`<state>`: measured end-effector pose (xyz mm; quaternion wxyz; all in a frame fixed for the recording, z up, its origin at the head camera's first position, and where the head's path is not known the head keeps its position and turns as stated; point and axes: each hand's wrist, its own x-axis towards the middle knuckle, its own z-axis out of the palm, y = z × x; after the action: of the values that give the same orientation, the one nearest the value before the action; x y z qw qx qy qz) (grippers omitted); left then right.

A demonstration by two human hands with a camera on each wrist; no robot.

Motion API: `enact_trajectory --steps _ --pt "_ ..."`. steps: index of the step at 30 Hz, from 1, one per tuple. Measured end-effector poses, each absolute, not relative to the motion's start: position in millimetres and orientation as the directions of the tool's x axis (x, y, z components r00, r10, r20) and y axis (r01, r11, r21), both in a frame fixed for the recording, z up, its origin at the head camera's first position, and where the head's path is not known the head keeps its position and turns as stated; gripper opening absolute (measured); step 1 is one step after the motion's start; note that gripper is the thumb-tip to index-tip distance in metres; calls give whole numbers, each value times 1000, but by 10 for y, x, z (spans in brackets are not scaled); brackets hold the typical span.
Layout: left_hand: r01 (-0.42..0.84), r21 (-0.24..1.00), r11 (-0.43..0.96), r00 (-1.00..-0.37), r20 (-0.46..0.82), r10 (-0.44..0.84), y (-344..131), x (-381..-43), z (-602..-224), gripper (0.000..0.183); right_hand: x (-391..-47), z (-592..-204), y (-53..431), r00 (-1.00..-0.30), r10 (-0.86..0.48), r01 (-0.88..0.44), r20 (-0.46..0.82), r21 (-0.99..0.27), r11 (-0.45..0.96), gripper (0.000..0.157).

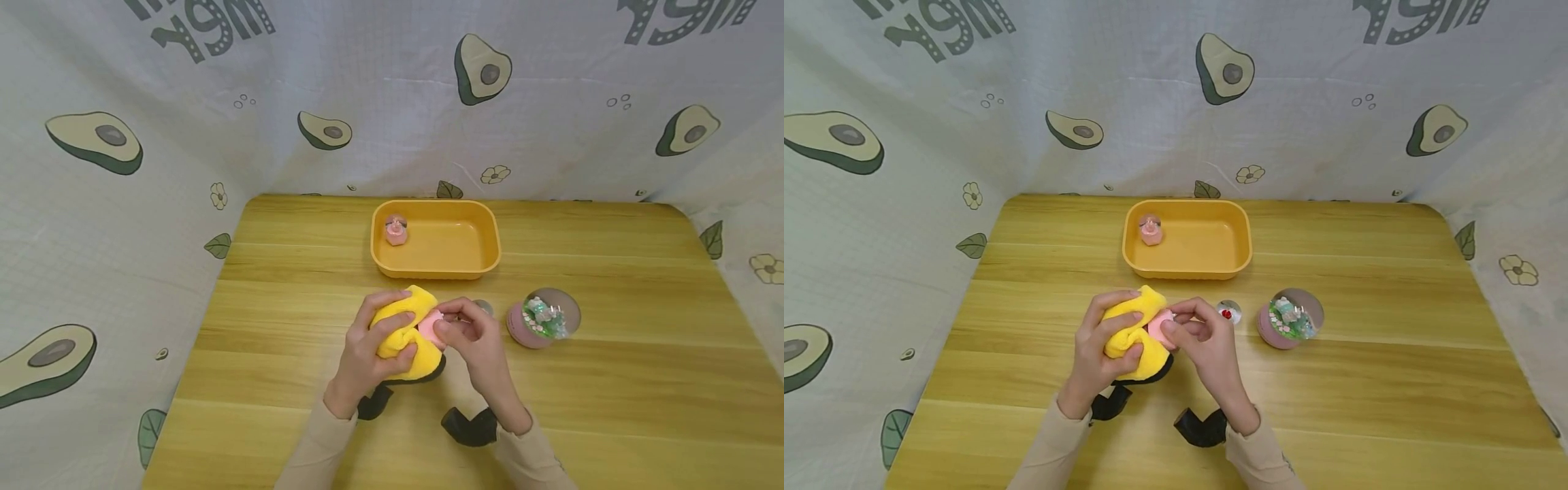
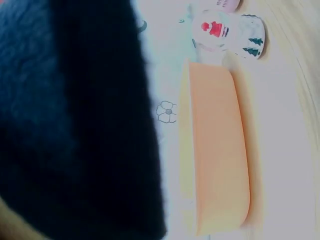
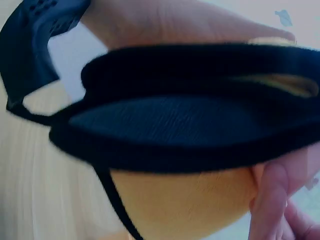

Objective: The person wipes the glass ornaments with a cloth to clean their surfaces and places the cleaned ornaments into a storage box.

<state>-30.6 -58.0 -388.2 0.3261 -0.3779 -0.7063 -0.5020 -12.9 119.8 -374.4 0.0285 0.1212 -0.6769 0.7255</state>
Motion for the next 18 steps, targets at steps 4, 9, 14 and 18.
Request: enact_trajectory --steps 4,9,14,18 --pt "840 509 188 -537 831 145 -554 -305 -3917 27 -124 -3721 1196 -974 -127 -186 186 -982 -10 12" --pt "728 677 114 -682 731 14 -572 -295 -3956 32 -147 -3722 1231 -905 -231 -387 358 -917 95 31" --pt "635 772 26 -772 635 -15 -604 -286 -3951 37 -223 -3724 1277 -730 -360 -659 581 -737 149 41" --pt "617 787 1 -787 617 7 -605 -278 -3946 38 -261 -3716 1300 -649 -403 -744 646 -650 156 40"
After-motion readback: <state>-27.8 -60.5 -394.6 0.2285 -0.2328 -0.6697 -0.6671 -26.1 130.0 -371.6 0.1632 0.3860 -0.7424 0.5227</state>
